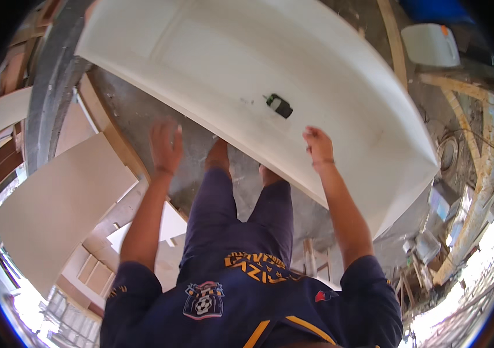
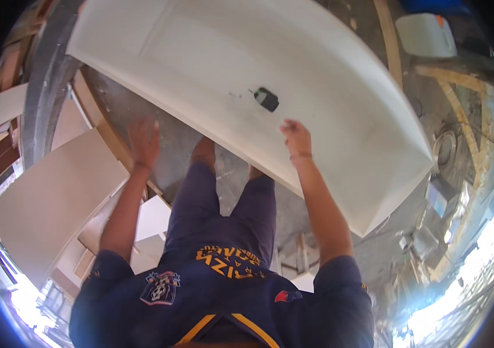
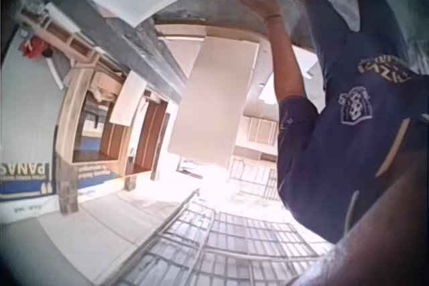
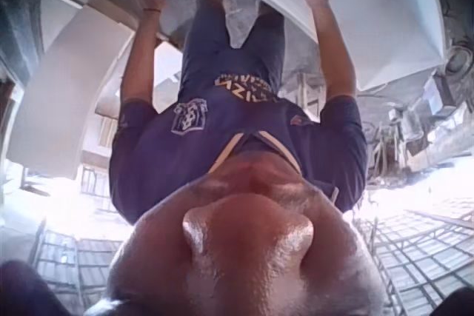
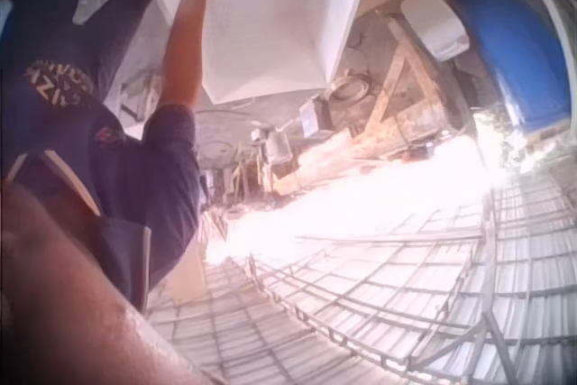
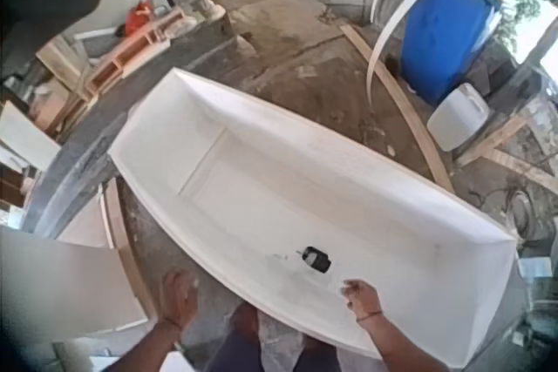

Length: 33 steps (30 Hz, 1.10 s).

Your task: The person holds a bracket against a wooden panel and uses an electric drill to drive a screw into the surface, then repeats the process for a second bracket.

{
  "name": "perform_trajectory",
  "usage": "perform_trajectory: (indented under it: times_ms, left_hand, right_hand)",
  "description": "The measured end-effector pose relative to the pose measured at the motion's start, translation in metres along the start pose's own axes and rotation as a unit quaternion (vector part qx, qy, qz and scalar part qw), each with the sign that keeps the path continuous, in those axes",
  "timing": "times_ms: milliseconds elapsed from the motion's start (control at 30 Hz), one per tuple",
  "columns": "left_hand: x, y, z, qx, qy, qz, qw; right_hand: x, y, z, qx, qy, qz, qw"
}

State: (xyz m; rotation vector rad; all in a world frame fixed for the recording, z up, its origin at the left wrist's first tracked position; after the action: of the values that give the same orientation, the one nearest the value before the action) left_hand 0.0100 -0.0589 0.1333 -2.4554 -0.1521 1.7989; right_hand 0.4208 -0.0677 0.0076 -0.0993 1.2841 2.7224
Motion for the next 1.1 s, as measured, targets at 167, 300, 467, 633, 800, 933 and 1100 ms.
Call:
perform_trajectory:
  times_ms: [167,300,467,633,800,933,1100]
  left_hand:
    - [0.072,-0.105,0.048,0.132,0.008,0.109,0.985]
    - [0.116,-0.113,0.055,0.062,0.017,0.265,0.962]
    - [0.109,-0.118,0.058,0.029,0.047,0.305,0.951]
    - [0.092,-0.128,0.059,0.052,0.01,0.333,0.942]
    - [0.105,-0.124,0.061,0.069,-0.002,0.326,0.943]
    - [0.103,-0.12,0.065,0.061,-0.012,0.343,0.937]
    - [0.104,-0.119,0.067,0.052,-0.018,0.36,0.931]
  right_hand:
    - [0.056,-0.106,-0.022,-0.009,0.072,0.014,0.997]
    - [0.098,-0.186,-0.05,-0.084,0.169,0.046,0.981]
    - [0.155,-0.256,-0.043,-0.148,0.328,0.171,0.917]
    - [0.188,-0.283,-0.061,-0.18,0.419,0.269,0.848]
    - [0.178,-0.286,-0.07,-0.214,0.417,0.283,0.837]
    - [0.19,-0.283,-0.074,-0.224,0.38,0.308,0.843]
    - [0.19,-0.285,-0.078,-0.204,0.382,0.323,0.841]
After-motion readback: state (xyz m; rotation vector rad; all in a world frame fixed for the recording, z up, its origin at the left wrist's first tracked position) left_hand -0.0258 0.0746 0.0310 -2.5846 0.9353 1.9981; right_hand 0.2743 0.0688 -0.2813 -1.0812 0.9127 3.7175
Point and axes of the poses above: each hand's wrist, its own y-axis away from the middle knuckle, its own x-axis out of the palm, z = x × y, the point moved 6 cm from there along -y, towards the middle knuckle
